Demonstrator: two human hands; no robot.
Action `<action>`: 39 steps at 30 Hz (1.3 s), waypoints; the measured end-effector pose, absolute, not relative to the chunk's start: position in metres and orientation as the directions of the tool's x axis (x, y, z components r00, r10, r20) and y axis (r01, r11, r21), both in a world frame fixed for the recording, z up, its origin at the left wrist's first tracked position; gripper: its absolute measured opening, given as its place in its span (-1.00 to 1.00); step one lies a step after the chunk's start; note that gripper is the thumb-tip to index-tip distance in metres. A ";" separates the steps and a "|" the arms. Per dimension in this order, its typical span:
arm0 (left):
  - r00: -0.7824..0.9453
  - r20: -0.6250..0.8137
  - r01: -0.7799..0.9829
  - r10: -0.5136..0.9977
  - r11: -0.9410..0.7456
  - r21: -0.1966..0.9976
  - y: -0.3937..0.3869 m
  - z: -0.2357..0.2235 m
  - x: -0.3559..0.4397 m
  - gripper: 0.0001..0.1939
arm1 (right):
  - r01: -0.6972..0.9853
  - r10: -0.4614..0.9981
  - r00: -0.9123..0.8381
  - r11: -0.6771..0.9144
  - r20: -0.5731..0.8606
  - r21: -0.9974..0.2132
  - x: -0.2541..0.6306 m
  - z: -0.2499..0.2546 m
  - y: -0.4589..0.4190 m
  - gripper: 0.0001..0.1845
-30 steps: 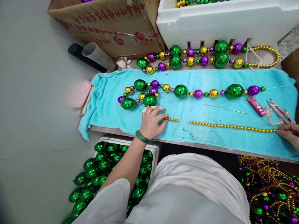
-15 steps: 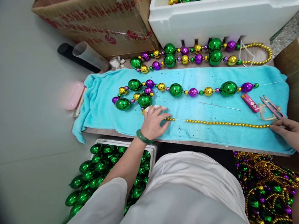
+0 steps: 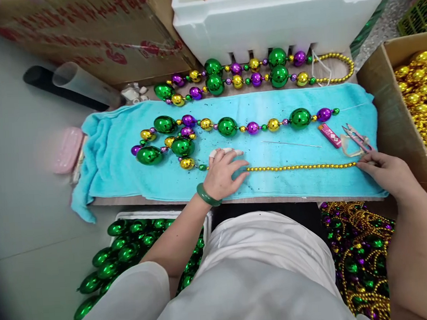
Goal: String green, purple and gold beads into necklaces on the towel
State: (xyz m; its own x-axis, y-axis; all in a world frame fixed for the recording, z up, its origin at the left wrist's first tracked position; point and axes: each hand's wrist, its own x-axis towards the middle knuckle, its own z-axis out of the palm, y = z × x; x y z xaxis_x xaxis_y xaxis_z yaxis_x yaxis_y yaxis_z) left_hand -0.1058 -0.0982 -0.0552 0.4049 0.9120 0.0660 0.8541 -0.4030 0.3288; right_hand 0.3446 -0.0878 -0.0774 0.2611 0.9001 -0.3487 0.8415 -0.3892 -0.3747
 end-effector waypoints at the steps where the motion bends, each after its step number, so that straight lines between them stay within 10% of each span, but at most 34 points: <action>1: 0.424 0.063 0.845 0.904 -0.419 0.332 -0.097 -0.056 -0.100 -0.76 | 0.831 0.890 0.271 -0.409 -0.367 -0.377 0.343 -0.077 -0.088 -0.56; 39: 0.492 0.021 0.822 0.870 -0.472 0.318 -0.089 -0.056 -0.051 -0.78 | 0.798 0.880 0.247 -0.422 -0.406 -0.430 0.327 -0.059 -0.090 -0.65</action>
State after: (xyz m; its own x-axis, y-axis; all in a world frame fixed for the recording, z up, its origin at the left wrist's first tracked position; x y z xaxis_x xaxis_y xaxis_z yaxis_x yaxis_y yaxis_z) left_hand -0.0509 -0.0894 -0.0560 0.4919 0.8704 0.0211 0.8220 -0.4722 0.3182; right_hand 0.3269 -0.0901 -0.0589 0.2467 0.8801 -0.4056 0.7979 -0.4220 -0.4305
